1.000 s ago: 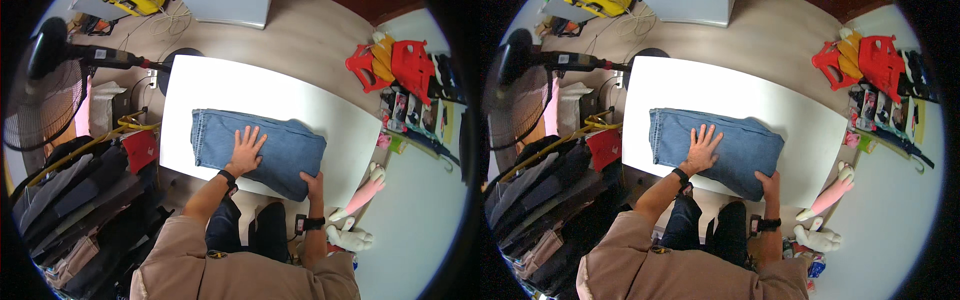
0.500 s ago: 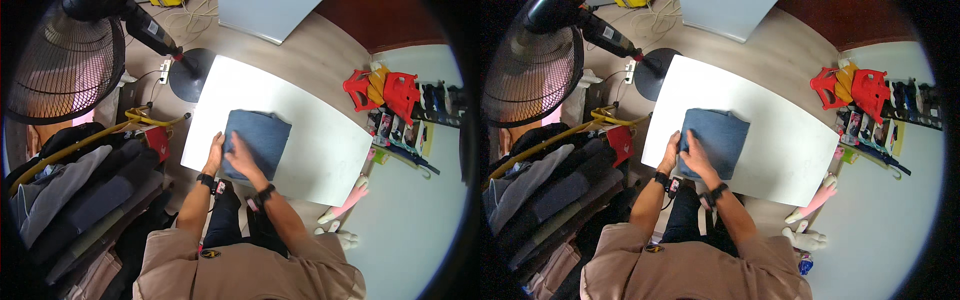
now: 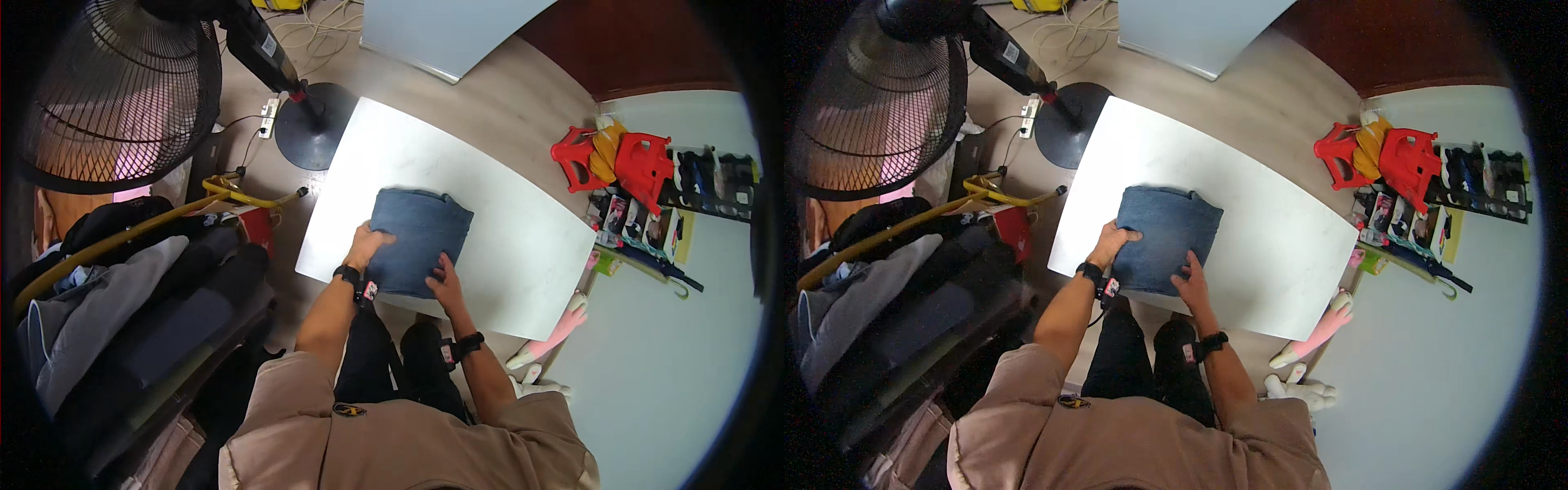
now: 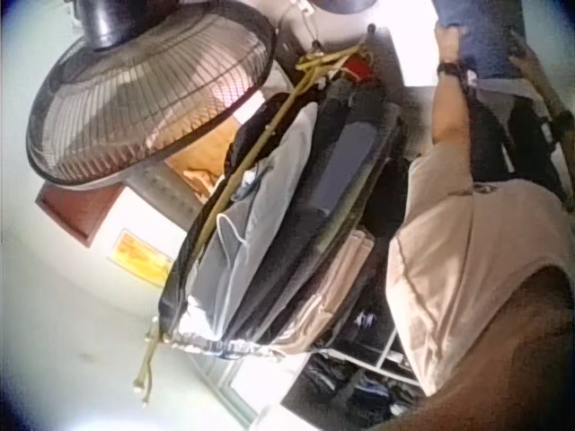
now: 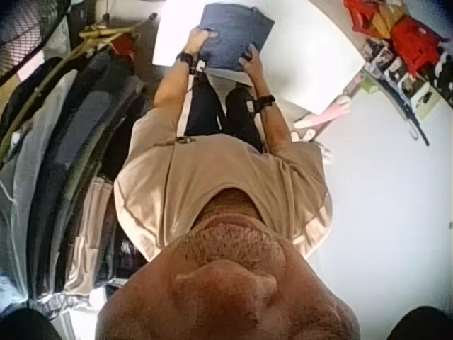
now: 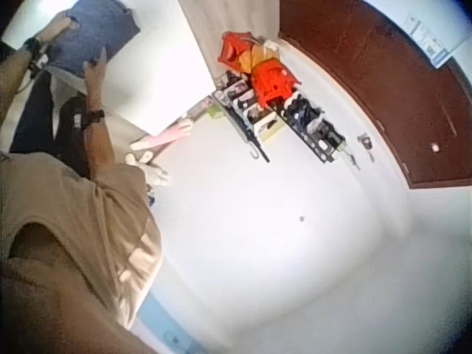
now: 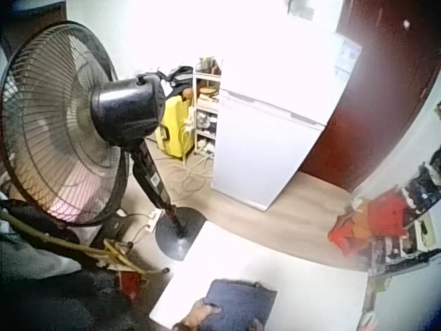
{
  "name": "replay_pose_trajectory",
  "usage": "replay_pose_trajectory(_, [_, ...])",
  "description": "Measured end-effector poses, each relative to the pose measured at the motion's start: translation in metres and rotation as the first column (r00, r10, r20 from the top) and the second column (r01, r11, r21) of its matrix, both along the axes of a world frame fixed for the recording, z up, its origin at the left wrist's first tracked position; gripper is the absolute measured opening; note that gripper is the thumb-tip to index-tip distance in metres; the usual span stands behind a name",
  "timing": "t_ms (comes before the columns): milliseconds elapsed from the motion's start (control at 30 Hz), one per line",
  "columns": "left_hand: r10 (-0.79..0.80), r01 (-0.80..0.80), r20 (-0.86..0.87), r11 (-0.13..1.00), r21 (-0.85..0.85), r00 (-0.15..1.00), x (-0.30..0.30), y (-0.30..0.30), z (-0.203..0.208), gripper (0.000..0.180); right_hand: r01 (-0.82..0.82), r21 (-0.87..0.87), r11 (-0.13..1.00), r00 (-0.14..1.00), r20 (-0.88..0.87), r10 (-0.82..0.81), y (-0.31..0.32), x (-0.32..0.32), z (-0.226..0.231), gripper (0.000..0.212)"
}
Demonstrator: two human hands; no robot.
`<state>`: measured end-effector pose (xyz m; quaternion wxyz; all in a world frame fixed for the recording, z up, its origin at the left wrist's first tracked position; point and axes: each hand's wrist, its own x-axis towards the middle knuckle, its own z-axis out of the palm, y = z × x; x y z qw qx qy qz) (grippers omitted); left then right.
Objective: The person folds a pair of blue jeans, a pair of gray jeans, and a dark patterned garment on a white table, then places each folded item into a closet shelf. The person repeats this process for each garment, smoothing and folding them neatly before storing them.
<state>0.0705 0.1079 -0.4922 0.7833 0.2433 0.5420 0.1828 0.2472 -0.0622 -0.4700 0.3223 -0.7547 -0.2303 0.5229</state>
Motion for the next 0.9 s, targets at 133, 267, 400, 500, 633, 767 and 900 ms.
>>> replay_pose_trajectory(133, [-0.113,0.113,-0.022,0.993,0.012,0.993,0.013,-0.002,0.007,0.030,-0.159,-0.022,0.987,0.986,0.046,0.160,0.001,0.018,-0.013,0.077])
replay_pose_trajectory(267, [-0.146,0.180,-0.198,0.970,0.164,0.969,0.007,-0.023,0.022,0.033,-0.240,0.015,0.971,0.966,-0.093,0.241,0.016,0.021,-0.005,0.073])
replay_pose_trajectory(400, [-0.083,0.235,-0.372,0.892,0.385,0.925,0.002,-0.065,0.093,0.039,-0.403,0.010,0.915,0.836,-0.403,0.373,0.015,0.040,0.016,0.067])
replay_pose_trajectory(500, [-0.044,0.412,-0.587,0.754,0.511,0.808,0.010,-0.095,0.155,0.037,-0.547,-0.028,0.837,0.800,-0.312,0.512,-0.017,0.104,-0.019,0.040])
replay_pose_trajectory(633, [0.068,0.440,-0.698,0.731,0.521,0.713,-0.037,-0.155,0.204,0.038,-0.682,-0.284,0.674,0.723,-0.398,0.564,-0.005,0.131,-0.034,0.039])
replay_pose_trajectory(767, [0.186,0.362,-0.781,0.806,0.469,0.596,-0.097,-0.240,0.262,0.046,-0.742,-0.419,0.523,0.663,-0.350,0.661,0.009,0.089,-0.010,0.028])
replay_pose_trajectory(900, [0.348,0.208,-0.850,0.867,0.452,0.396,-0.161,-0.350,0.324,0.036,-0.917,-0.337,0.213,0.336,-0.366,0.868,0.021,-0.028,0.014,0.035])
